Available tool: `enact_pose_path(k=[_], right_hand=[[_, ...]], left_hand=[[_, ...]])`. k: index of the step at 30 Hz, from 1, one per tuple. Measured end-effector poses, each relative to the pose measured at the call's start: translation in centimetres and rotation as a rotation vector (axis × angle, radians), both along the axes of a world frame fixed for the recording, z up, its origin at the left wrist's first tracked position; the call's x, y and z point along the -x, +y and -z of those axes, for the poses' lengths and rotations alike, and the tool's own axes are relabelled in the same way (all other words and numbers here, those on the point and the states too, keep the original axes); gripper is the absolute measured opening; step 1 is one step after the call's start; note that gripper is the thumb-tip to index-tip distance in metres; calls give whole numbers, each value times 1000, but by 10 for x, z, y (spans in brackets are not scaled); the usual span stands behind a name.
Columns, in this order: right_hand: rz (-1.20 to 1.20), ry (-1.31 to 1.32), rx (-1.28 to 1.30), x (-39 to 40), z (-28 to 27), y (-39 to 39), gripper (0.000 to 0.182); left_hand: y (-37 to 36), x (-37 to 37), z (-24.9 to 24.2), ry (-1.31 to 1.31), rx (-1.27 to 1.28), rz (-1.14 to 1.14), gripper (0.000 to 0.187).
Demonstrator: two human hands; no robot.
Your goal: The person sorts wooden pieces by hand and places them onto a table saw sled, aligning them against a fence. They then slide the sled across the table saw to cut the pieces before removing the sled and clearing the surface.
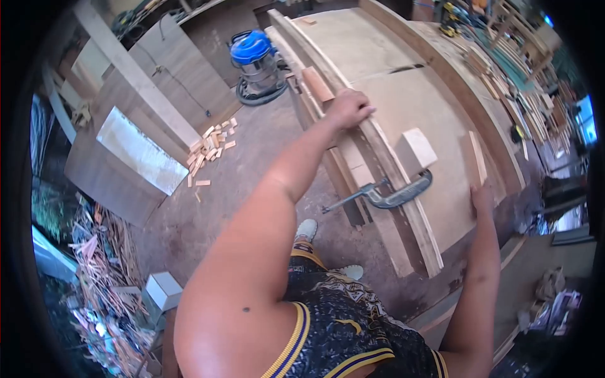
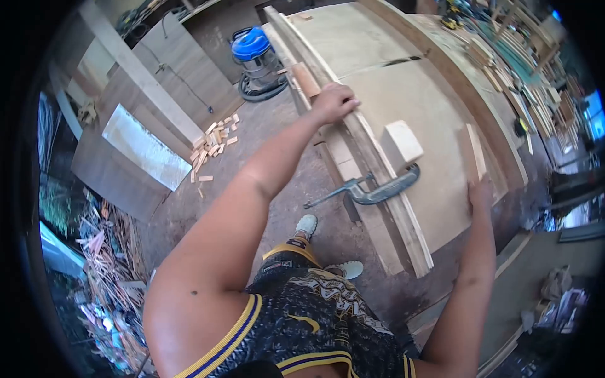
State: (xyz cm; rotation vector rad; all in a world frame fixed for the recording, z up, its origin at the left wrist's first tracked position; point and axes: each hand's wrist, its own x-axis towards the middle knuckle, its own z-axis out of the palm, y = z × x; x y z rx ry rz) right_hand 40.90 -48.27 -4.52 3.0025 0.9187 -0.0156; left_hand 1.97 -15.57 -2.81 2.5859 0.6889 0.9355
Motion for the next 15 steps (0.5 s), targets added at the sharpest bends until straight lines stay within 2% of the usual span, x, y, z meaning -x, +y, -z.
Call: enact_pose_path(k=[3, 5, 6, 8, 9, 10, 12, 13, 14, 15], right_hand=[[-65, -172, -40, 6, 5, -13, 71], [-291, -83, -343, -1, 25, -40, 70], [-247, 58, -415, 16, 20, -54, 68], [-139, 318, -573, 60, 3, -80, 61], [-70, 440, -651, 94, -11, -94, 57], [-58, 485, -664, 122, -23, -107, 56], [-16, 506, -698, 170, -46, -110, 54], [77, 626, -713, 194, -58, -108, 55], [178, 744, -729, 218, -63, -108, 57], [206, 764, -718, 232, -61, -100, 58]], left_hand=[[0, 4, 1, -57, -2, 18, 28], [-1, 6, 5, -109, -4, 51, 26], [0, 11, 6, -116, 1, 65, 26], [7, 19, 5, -263, 149, 232, 22], [8, 29, 13, -566, 143, 232, 17], [13, 44, 28, -669, 140, 85, 19], [41, 90, 79, -812, 128, -165, 20], [67, 96, 124, -996, 668, -288, 19], [98, 105, 168, -833, 634, -496, 20], [138, 102, 242, -642, 507, -606, 30]])
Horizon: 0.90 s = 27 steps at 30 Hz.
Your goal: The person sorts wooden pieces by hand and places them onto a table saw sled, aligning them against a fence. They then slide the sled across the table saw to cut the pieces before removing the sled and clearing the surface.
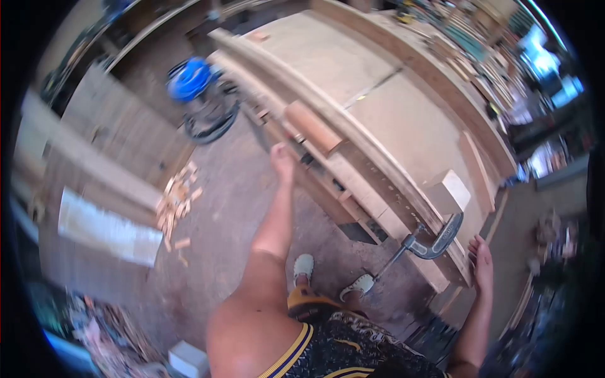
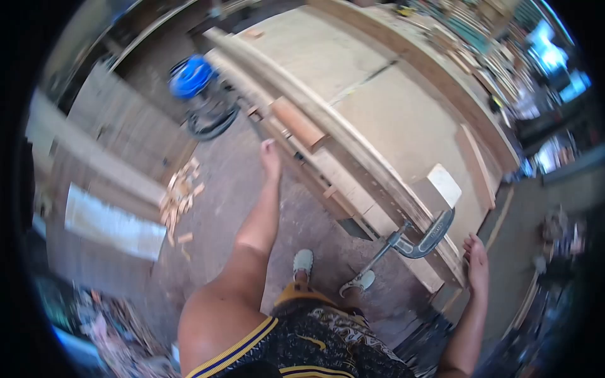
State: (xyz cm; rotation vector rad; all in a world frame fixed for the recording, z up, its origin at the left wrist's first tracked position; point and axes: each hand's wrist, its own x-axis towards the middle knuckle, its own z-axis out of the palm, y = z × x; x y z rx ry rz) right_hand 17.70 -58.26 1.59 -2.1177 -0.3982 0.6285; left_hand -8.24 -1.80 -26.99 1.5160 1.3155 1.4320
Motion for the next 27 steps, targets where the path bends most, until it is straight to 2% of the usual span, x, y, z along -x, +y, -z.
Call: enact_pose_path(k=[1, 2, 3, 4, 5, 6, 7, 9, 13, 15, 17, 19, 21, 22, 24, 27], right_hand=[[-49, 22, -32, 0, 16, -1, 55], [-118, -167, 128, 17, 10, 12, 52], [-167, -342, 311, 35, 2, 31, 49], [-157, -349, 340, 42, -3, 40, 46], [-154, -352, 373, 44, -7, 45, 44], [-156, -359, 420, 45, -8, 47, 44], [-167, -356, 469, 46, -9, 46, 44], [-175, -348, 482, 46, -13, 47, 47], [-176, -352, 530, 49, -16, 47, 54], [-156, -333, 494, 47, -15, 42, 56], [-199, -332, 435, 45, -13, 37, 56], [-219, -282, 394, 42, -21, 37, 58], [-307, -259, 399, 34, -17, 28, 59], [-364, -239, 359, 28, -16, 24, 62], [-466, -165, 298, 12, -18, 18, 64], [-724, -70, 142, -24, -7, -1, 67]], left_hand=[[57, -1, 108, -257, 273, 135, 32], [79, -5, 113, -91, 481, 325, 37], [85, -20, 103, -150, 698, 207, 39], [99, -29, 92, -333, 928, 220, 39], [121, -32, 117, -602, 914, 380, 41], [101, -43, 71, -645, 953, 324, 45], [99, -49, 66, -670, 968, 275, 60], [93, -52, 61, -580, 992, 365, 60], [81, -36, 48, -345, 890, 338, 62], [77, -18, 43, -234, 816, 295, 63], [77, 23, 64, -186, 721, 97, 63], [37, 47, 3, -232, 475, 44, 59], [-21, 35, -112, -112, 225, 29, 49], [-25, 33, -136, -46, 64, 57, 41], [-42, 13, -200, 53, -226, 148, 39], [-87, -38, -300, 59, -455, 298, 41]])
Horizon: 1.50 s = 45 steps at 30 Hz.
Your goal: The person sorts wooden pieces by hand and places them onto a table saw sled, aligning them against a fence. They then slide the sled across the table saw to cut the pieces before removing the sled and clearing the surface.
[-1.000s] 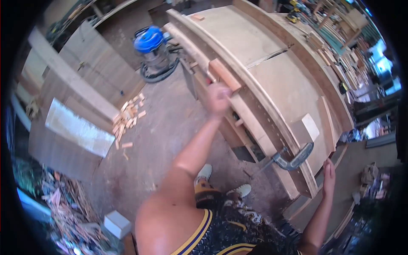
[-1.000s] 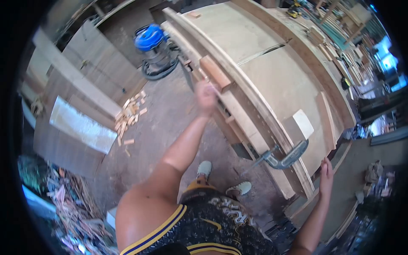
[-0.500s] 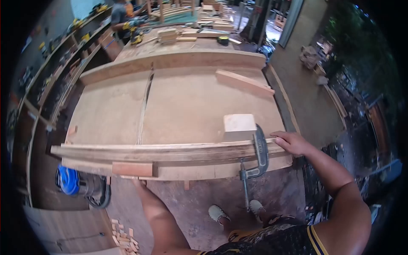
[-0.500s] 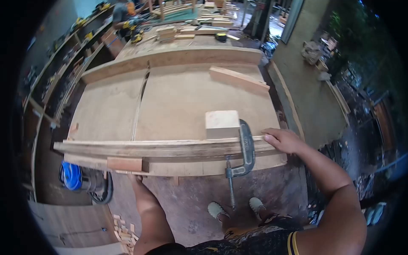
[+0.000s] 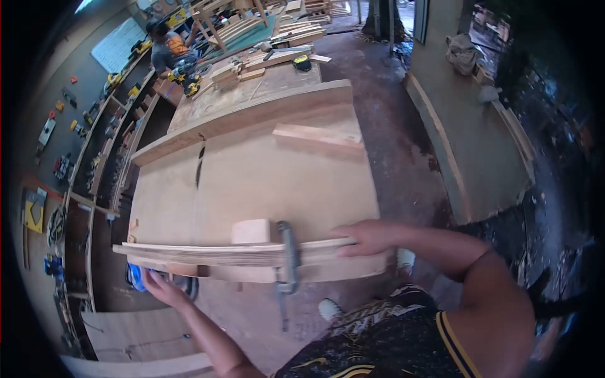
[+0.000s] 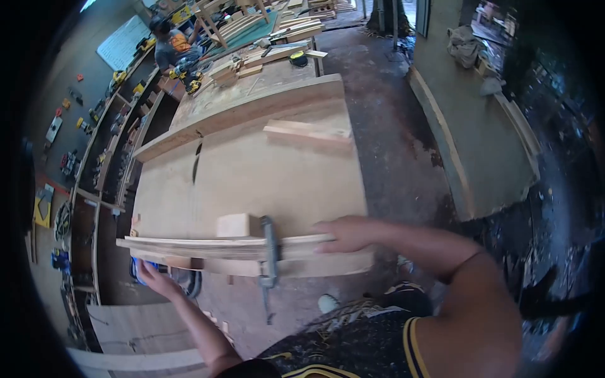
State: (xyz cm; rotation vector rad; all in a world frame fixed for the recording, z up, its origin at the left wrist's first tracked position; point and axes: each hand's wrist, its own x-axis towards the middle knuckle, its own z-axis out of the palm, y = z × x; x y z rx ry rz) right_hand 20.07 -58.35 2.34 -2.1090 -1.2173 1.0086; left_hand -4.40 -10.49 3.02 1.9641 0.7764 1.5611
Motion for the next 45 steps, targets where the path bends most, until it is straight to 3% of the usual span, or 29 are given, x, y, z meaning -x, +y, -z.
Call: enact_pose_path(k=[1, 3, 5, 7, 9, 10, 13, 15, 16, 18, 19, 20, 23, 24, 25, 27, 30, 32, 34, 36, 37, 40, 41, 45], right_hand=[[-28, 6, 3, -15, 10, -11, 67], [50, 300, -329, -47, 33, -32, 66], [168, -108, -445, -89, 54, -52, 66], [325, -213, -328, -133, 42, -56, 62], [312, -681, -306, -186, 59, -37, 69], [272, -670, -325, -209, 55, -26, 69], [203, -752, -177, -257, 52, 5, 70], [96, -501, 8, -278, 57, 21, 76], [59, -503, 5, -285, 60, 25, 76], [26, -489, -2, -302, 62, 30, 68], [-16, -492, 1, -316, 64, 31, 68], [-27, -335, -48, -335, 66, 30, 64], [-102, -71, -39, -365, 65, 33, 57], [-136, 32, -1, -374, 64, 38, 53], [-194, 158, 99, -381, 65, 43, 61], [-234, 158, 60, -390, 63, 46, 63], [-322, 61, -18, -401, 35, 44, 63], [-434, -2, -287, -413, 22, 49, 54], [-538, 19, -357, -441, 10, 61, 55], [-484, 213, -415, -473, -2, 70, 59], [-425, 513, -234, -487, -18, 76, 61], [-555, 690, -153, -541, -30, 107, 63], [-619, 640, -339, -558, -26, 115, 64], [-597, 725, -307, -624, -46, 137, 65]], left_hand=[[-33, -22, -36, 51, -61, 36, 41], [-68, -61, -74, 109, -49, 177, 40], [-111, -101, -101, 249, 6, 245, 39], [-157, -150, -117, 371, 37, 279, 40], [-206, -198, -118, 439, -20, 353, 41], [-239, -222, -119, 482, -6, 368, 41], [-298, -276, -91, 710, 142, 419, 44], [-312, -303, -56, 881, 302, 465, 51], [-310, -314, -32, 933, 388, 505, 54], [-311, -340, -2, 898, 582, 517, 59], [-306, -356, 18, 774, 919, 517, 57], [-301, -370, 39, 627, 1246, 514, 56], [-300, -426, 77, 334, 1411, 451, 50], [-317, -449, 68, 333, 1310, 287, 41], [-321, -460, 78, 308, 1294, 276, 40], [-330, -481, 78, 265, 1280, 241, 40], [-348, -507, 59, 122, 1321, -24, 38], [-346, -515, 65, -315, 1227, 73, 37], [-341, -527, 40, -418, 1139, 70, 37], [-343, -544, 5, -539, 954, 290, 42], [-341, -554, -9, -549, 916, 321, 49], [-326, -594, -40, -417, 832, 433, 48], [-317, -610, -46, -311, 783, 450, 53], [-267, -673, -92, -268, 610, 331, 65]])
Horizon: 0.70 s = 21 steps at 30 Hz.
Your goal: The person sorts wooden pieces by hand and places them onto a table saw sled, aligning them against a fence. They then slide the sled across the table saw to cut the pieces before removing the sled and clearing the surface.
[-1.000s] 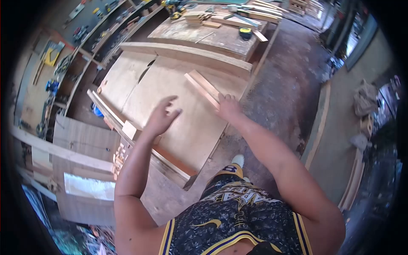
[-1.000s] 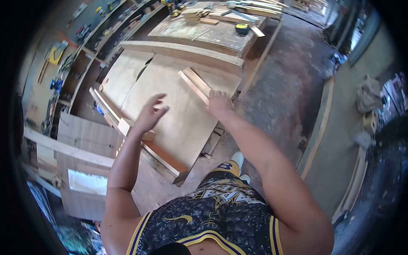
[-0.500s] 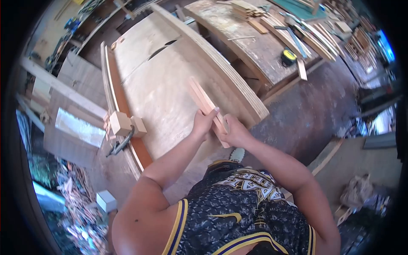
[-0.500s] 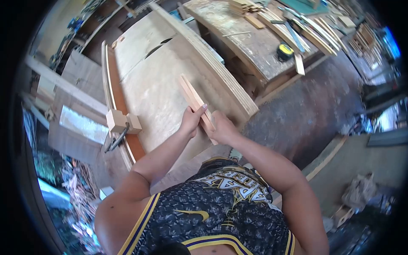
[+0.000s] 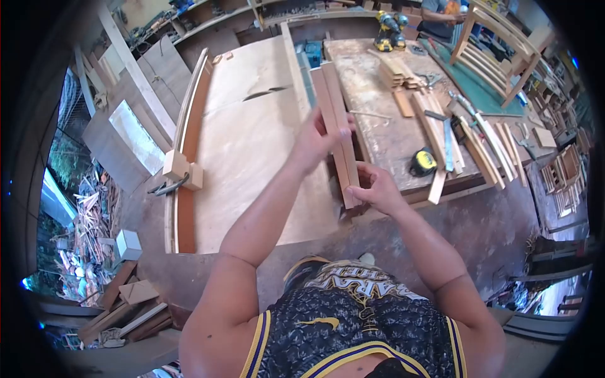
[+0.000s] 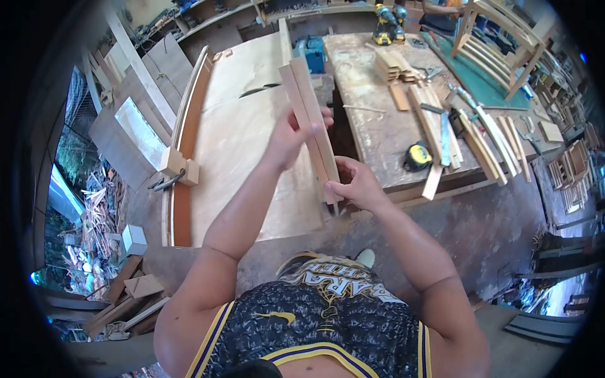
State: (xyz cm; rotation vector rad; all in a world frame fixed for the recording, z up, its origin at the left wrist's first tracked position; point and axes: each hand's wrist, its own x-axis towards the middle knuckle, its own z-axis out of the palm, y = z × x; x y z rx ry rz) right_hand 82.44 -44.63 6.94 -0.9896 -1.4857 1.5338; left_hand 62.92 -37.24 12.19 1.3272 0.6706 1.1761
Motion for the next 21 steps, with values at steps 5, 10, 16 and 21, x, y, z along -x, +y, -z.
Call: enact_pose_path(k=[5, 10, 16, 21], right_hand=[[-2, 11, -8, -60, 10, 16, 62], [-18, 95, 83, -93, 7, 19, 62], [53, 75, 122, -106, 26, 35, 67], [77, 103, 158, -97, 13, 34, 67]], left_hand=[[49, -47, -39, -71, -207, -216, 65], [67, -79, -46, 3, -256, -164, 62], [84, -93, -50, -30, -247, -118, 54], [107, -85, -37, -105, -211, -48, 48]])
